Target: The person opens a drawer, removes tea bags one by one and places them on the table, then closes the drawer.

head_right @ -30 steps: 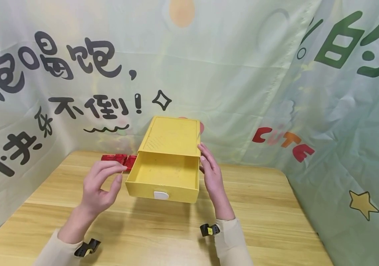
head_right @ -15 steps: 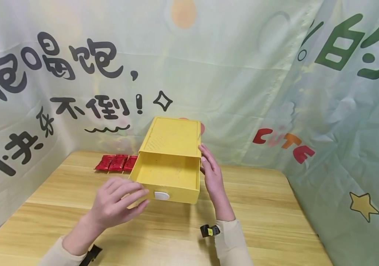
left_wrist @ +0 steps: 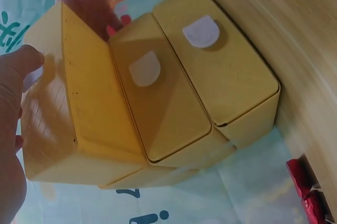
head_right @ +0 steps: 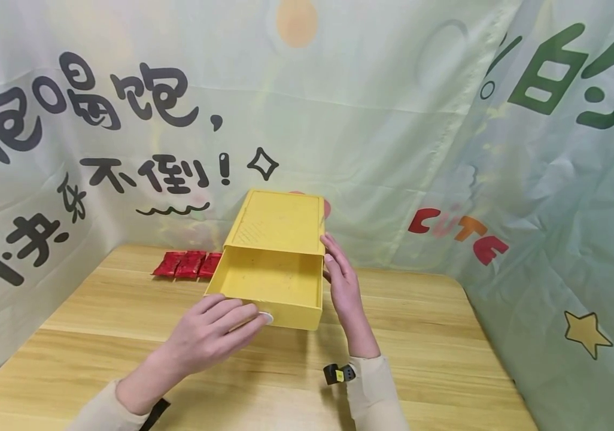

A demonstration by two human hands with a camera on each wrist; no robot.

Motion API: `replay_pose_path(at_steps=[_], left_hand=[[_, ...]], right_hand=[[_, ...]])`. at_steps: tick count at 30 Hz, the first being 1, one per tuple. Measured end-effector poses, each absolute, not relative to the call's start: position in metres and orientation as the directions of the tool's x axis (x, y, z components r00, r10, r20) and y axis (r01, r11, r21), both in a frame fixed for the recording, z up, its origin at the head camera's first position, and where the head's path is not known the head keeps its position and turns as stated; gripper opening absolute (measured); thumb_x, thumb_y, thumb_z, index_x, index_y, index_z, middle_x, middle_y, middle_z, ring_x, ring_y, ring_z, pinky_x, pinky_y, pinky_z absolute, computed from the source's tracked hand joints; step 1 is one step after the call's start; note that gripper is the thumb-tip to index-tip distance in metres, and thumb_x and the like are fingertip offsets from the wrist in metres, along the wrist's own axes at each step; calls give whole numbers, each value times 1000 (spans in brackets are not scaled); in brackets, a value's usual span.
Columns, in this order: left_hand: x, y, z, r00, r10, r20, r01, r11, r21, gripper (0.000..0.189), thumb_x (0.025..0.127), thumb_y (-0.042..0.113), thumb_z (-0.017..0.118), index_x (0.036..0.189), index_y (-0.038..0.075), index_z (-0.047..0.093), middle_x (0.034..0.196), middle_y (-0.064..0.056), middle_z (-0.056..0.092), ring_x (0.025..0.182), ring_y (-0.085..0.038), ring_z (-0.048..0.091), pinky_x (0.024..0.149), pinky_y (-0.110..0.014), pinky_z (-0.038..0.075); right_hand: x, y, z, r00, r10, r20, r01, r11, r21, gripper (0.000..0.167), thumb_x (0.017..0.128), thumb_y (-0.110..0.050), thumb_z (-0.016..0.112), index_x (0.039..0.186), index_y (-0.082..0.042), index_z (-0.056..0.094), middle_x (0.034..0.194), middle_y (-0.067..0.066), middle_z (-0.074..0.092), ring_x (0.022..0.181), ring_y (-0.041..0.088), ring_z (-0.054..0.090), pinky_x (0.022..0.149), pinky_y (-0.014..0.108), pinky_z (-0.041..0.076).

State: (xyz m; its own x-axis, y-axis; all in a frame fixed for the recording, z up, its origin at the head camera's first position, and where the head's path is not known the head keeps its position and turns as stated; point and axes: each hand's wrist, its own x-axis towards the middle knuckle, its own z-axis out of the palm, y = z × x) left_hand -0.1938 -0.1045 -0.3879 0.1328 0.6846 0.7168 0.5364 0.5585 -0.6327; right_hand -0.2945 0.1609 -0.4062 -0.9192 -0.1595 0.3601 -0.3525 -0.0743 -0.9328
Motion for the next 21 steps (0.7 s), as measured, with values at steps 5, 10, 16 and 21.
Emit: replay_pose_path(at_steps=[5,10,16,21], left_hand=[[-195,-100,-390,110,692,714,536,563,-629,26,108,12,52,109,15,78,105,2,72,89,-15,66,71,-26,52],[-197,-99,-394,94,696,712,546,562,-622,27,107,10,52,110,14,78,107,1,72,90,-16,66,72,-26,52],[-197,-98,-396,88,690,719,573,555,-603,28,106,7,51,111,13,78,108,-2,73,89,-17,65,72,-25,52],[-199,-97,-396,82,670,738,604,556,-571,29,106,5,50,111,11,78,108,-5,72,89,-18,65,72,-26,53]], right_hand=[[-294,161,-406,-916,-163,365,-357,-77,-931,48,111,-34,47,156,-17,49,166,-10,35,153,16,30,117,59,36],[-295,161,-406,-916,-167,365,-357,-79,-931,48,111,-34,47,156,-17,49,166,-10,35,153,16,30,117,60,35],[-295,161,-406,-914,-167,370,-361,-80,-929,48,111,-35,47,156,-17,49,166,-10,35,153,16,31,117,60,36],[-295,161,-406,-913,-167,371,-363,-79,-928,48,111,-34,47,156,-17,49,166,-10,35,153,16,30,117,60,36]])
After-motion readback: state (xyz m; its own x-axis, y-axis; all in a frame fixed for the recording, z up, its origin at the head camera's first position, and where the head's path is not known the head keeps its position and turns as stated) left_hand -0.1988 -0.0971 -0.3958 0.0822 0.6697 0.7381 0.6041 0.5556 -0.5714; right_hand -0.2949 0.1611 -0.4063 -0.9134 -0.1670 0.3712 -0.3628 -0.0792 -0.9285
